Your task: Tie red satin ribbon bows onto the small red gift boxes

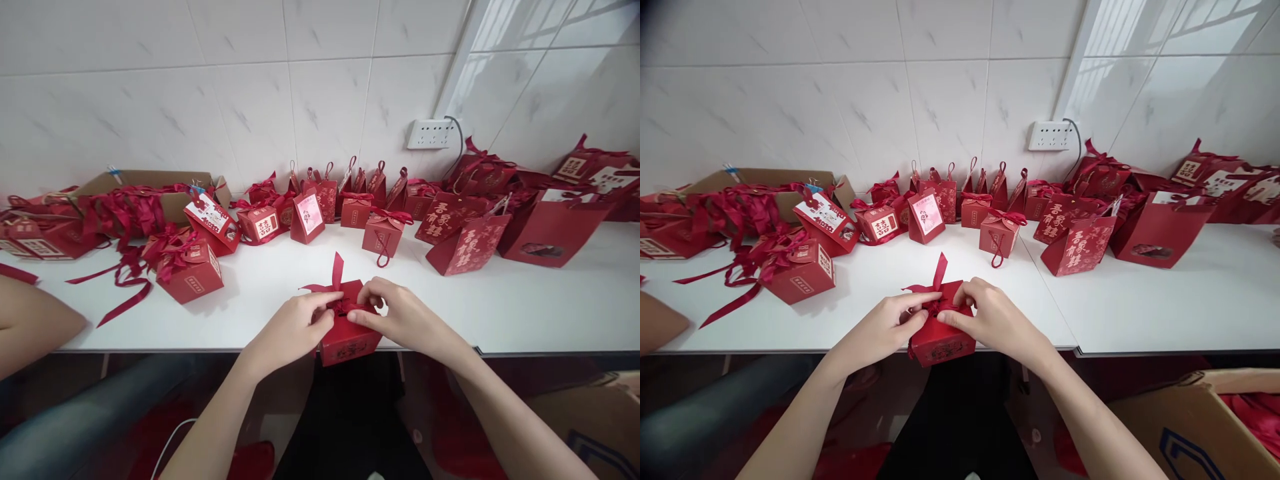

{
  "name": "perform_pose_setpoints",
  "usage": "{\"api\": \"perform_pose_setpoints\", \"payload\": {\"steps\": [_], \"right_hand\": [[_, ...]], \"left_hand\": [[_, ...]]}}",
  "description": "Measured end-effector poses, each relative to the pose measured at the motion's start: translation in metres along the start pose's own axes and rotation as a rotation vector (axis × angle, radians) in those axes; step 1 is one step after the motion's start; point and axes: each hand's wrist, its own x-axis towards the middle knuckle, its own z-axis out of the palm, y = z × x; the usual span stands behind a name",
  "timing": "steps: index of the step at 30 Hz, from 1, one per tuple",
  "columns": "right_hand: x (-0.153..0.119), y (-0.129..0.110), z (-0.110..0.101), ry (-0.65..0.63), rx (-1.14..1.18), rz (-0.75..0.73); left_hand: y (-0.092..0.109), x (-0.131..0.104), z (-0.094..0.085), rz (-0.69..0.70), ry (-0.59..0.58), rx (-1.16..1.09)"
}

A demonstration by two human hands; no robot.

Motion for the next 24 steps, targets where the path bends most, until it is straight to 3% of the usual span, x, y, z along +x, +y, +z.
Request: {"api": "perform_pose_setpoints", "payload": {"steps": [5, 11, 17, 24], "right_hand": [[0.006, 0.008, 0.013, 0.045, 0.184, 0.044], [0.003, 0.014, 0.024, 0.200, 0.473, 0.150], [-0.002, 0.019, 0.032, 0.128, 0.761, 0.241], [-0.003, 0.018, 0.034, 0.122, 1.012, 0.291]], "left_hand": [[-0.003, 0.000, -0.003, -0.024, -0.039, -0.087], [-0.004, 0.000, -0.005, -0.034, -0.088, -0.203], [-0.004, -0.008, 0.001, -0.097, 0.106, -0.330], [-0.002, -0.025, 0.025, -0.215, 0.283, -0.475]]}}
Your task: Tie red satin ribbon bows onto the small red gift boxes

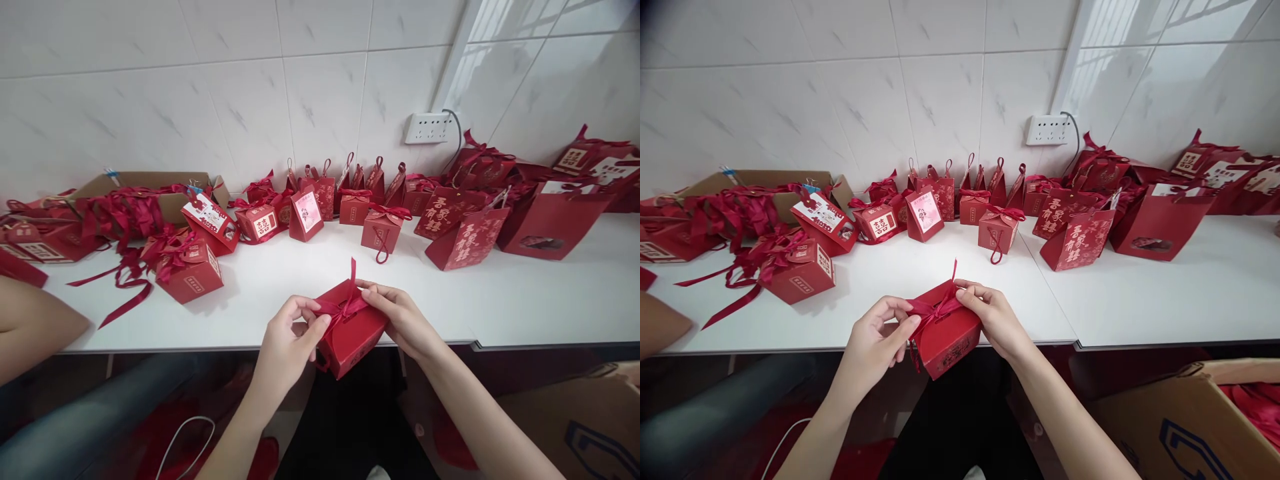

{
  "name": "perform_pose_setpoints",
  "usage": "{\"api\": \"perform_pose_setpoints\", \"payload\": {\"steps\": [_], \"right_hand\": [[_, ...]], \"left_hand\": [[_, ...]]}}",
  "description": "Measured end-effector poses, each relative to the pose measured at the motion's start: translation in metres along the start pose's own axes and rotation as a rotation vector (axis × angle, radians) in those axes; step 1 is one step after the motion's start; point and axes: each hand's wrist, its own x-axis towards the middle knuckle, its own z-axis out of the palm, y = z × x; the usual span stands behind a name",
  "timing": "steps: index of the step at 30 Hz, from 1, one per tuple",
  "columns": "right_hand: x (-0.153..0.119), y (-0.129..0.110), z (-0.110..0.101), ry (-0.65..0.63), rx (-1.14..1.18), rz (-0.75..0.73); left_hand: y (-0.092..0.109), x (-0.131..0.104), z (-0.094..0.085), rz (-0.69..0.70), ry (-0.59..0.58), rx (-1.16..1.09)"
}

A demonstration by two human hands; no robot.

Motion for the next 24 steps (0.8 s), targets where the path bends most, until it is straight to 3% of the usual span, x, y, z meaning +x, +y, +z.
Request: {"api": "perform_pose_setpoints", "payload": {"steps": [5, 11, 20, 24], "right_hand": [[-0.002, -0.001, 0.002, -0.010, 0.077, 0.104], [-0.001, 0.001, 0.000, 0.012, 0.054, 0.100], [0.000, 0.000, 0.001, 0.028, 0.260, 0.190], [-0.002, 0.001, -0.005, 0.033, 0.187, 0.095]], "left_hand": [[-0.007, -0.008, 0.010, 0.026, 0.081, -0.048], [-0.013, -0.008, 0.012, 0.075, 0.083, -0.028], [-0.027, 0.009, 0.006, 0.142, 0.007, -0.143], [-0.029, 0.025, 0.005, 0.196, -0.003, -0.137]]}}
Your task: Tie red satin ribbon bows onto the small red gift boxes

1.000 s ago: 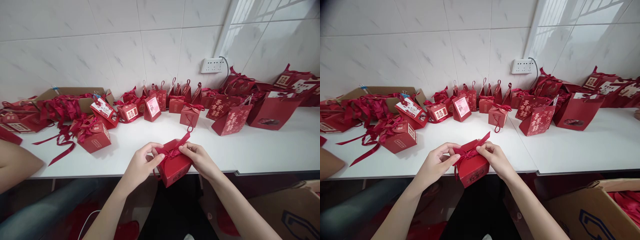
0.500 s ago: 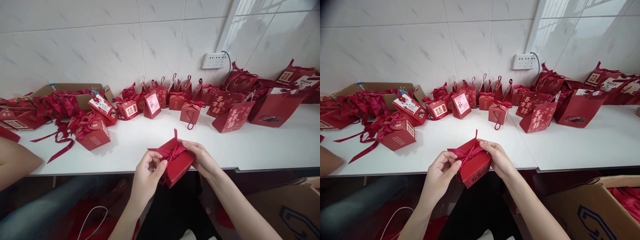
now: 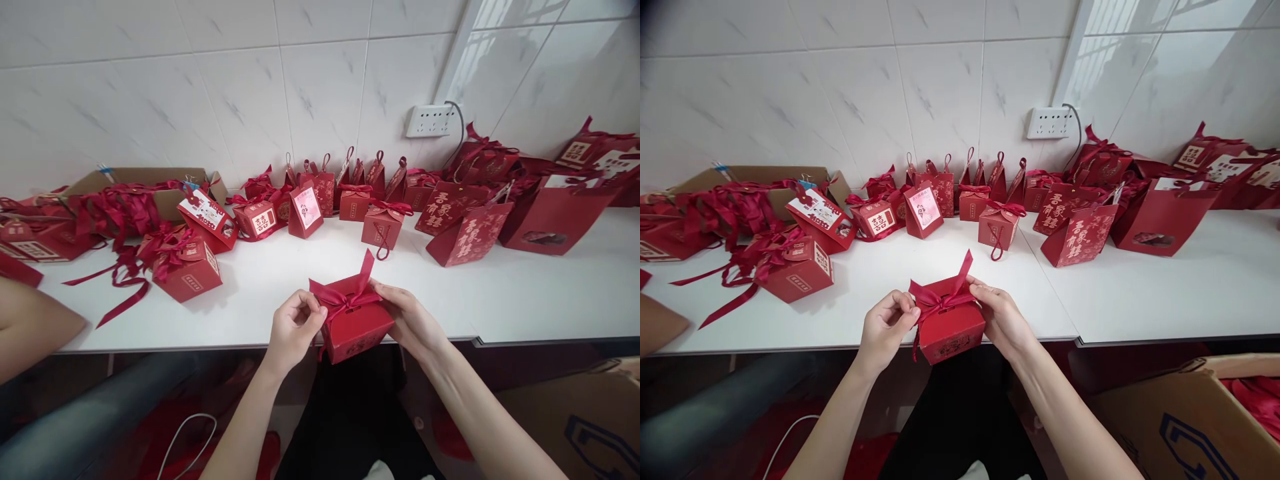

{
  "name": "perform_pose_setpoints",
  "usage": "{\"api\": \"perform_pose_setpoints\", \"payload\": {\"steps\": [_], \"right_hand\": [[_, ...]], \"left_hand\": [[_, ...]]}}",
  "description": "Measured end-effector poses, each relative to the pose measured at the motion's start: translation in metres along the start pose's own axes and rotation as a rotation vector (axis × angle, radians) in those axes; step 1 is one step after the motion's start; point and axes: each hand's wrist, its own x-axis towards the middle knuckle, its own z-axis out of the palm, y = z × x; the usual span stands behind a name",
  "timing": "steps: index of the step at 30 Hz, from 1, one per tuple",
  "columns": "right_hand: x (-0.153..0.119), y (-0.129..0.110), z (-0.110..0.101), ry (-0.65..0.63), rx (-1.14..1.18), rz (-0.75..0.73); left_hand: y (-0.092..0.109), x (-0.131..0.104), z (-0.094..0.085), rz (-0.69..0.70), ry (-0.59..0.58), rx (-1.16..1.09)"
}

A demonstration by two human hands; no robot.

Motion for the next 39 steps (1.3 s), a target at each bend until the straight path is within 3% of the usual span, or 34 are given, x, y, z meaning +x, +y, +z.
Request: {"api": "perform_pose_setpoints", "payload": {"steps": [5, 9, 14, 19, 26, 31, 36, 39], "right_hand": [[-0.004, -0.009, -0.020, 0.056, -0.367, -0.234], [-0.003, -0.020, -0.030, 0.083, -0.576, -0.274], [0.010, -0.025, -0.030, 0.034, -0.601, -0.324], [0.028, -0.035, -0.025, 0.063, -0.646, -0.411], [0.056, -0.050, -0.015, 0.047, -0.823, -0.304], [0.078, -0.046, -0.023, -0.006, -1.033, -0.091], [0.084, -0.055, -0.019, 0.073, -1.074, -0.158], [0.086, -0.058, -0.006, -0.076, -1.087, -0.116]], "left_hand": [[0.004, 0.038, -0.003, 0.039, -0.103, 0.096], [0.015, 0.060, -0.003, 0.104, -0.188, 0.169], [0.027, 0.052, 0.006, 0.320, -0.239, 0.432], [0.027, 0.044, 0.010, 0.368, -0.285, 0.527], [0.025, 0.046, 0.007, 0.376, -0.401, 0.506], [0.025, 0.048, 0.007, 0.393, -0.440, 0.547], [0.024, 0.048, 0.007, 0.380, -0.444, 0.550], [0.023, 0.048, 0.007, 0.384, -0.446, 0.558]]}}
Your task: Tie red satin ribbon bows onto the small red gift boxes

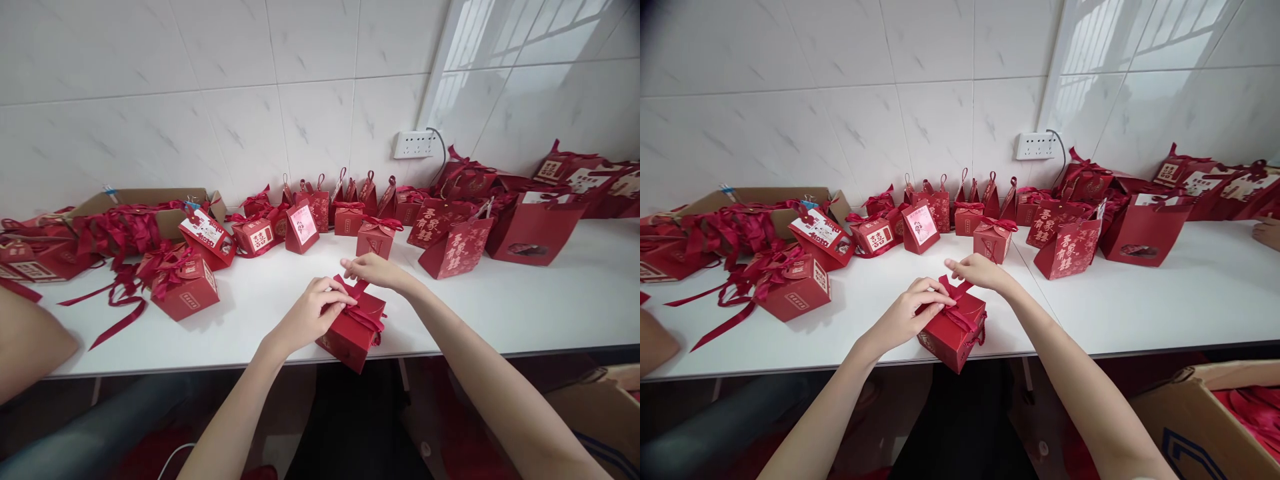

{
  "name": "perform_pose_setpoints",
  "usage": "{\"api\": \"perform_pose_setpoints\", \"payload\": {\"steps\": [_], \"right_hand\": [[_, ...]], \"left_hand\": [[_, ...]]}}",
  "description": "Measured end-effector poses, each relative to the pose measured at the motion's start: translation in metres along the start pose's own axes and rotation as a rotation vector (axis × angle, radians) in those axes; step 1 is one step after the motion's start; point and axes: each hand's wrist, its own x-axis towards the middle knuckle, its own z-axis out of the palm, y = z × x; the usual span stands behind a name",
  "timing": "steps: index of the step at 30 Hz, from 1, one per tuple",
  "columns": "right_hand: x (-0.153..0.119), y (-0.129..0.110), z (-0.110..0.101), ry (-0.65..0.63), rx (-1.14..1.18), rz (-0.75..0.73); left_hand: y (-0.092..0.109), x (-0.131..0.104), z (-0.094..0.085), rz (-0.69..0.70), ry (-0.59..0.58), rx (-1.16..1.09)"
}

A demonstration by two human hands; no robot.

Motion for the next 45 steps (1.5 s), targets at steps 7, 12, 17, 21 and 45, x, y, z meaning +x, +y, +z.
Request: {"api": "perform_pose_setpoints", "payload": {"steps": [7, 12, 17, 21, 45], "right_hand": [[-0.001, -0.010, 0.008, -0.077, 0.164, -0.005], [-0.019, -0.005, 0.000, 0.084, 0.139, 0.022], [-0.014, 0.007, 0.007, 0.035, 0.074, 0.018], [-0.031, 0.010, 0.008, 0.337, 0.060, -0.096], [-0.111, 0.022, 0.062, 0.202, 0.781, 0.053]], "left_hand": [[0.000, 0.000, 0.000, -0.003, 0.034, 0.016], [0.001, 0.000, -0.001, -0.008, 0.051, 0.021], [0.000, 0.000, -0.001, -0.013, 0.043, 0.030], [0.001, -0.001, -0.001, -0.032, 0.035, 0.016], [0.002, -0.019, 0.011, -0.459, 0.329, -0.567]]}}
